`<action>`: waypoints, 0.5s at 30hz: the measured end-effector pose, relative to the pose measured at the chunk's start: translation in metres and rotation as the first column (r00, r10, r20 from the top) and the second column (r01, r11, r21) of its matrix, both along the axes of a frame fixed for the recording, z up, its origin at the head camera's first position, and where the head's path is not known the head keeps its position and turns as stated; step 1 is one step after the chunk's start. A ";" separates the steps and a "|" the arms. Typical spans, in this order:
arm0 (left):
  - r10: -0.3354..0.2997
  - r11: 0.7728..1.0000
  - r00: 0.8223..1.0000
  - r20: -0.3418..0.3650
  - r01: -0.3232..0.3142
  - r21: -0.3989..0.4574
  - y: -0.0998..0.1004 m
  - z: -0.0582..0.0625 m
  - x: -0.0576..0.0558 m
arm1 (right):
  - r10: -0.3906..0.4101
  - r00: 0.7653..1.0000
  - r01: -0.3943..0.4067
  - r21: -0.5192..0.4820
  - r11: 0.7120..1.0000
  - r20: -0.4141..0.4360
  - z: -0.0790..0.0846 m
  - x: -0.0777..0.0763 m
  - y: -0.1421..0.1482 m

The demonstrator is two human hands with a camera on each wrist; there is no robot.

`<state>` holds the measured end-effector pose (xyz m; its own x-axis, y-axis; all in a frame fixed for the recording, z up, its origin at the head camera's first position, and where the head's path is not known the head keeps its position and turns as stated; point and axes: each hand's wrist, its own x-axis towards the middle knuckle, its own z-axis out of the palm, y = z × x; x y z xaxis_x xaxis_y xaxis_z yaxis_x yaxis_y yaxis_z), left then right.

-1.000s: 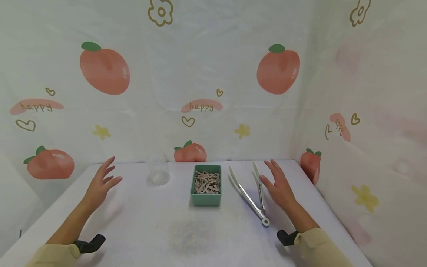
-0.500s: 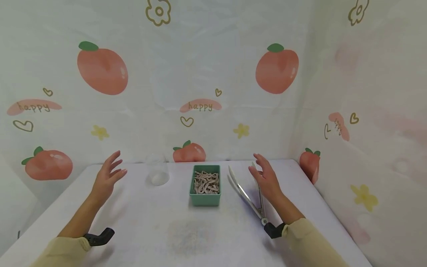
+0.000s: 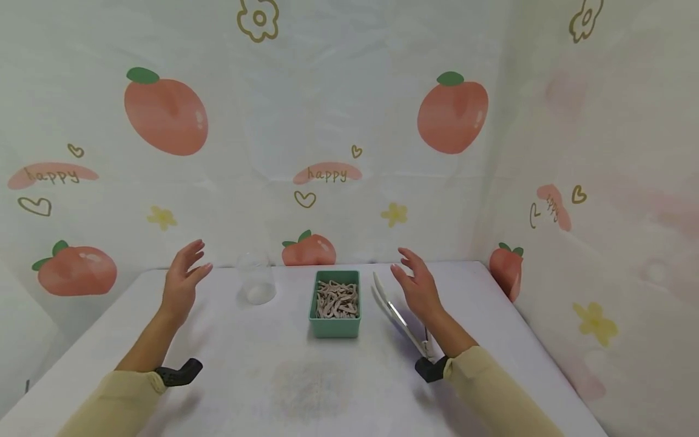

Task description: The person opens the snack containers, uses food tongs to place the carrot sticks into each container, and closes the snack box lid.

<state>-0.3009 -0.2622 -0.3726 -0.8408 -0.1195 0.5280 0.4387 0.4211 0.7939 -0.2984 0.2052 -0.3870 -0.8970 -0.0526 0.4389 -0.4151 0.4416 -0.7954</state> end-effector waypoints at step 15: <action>-0.023 0.979 1.000 0.018 0.019 0.201 0.033 -0.012 -0.020 | -0.016 0.998 0.013 0.053 0.998 0.053 -0.013 -0.006 -0.038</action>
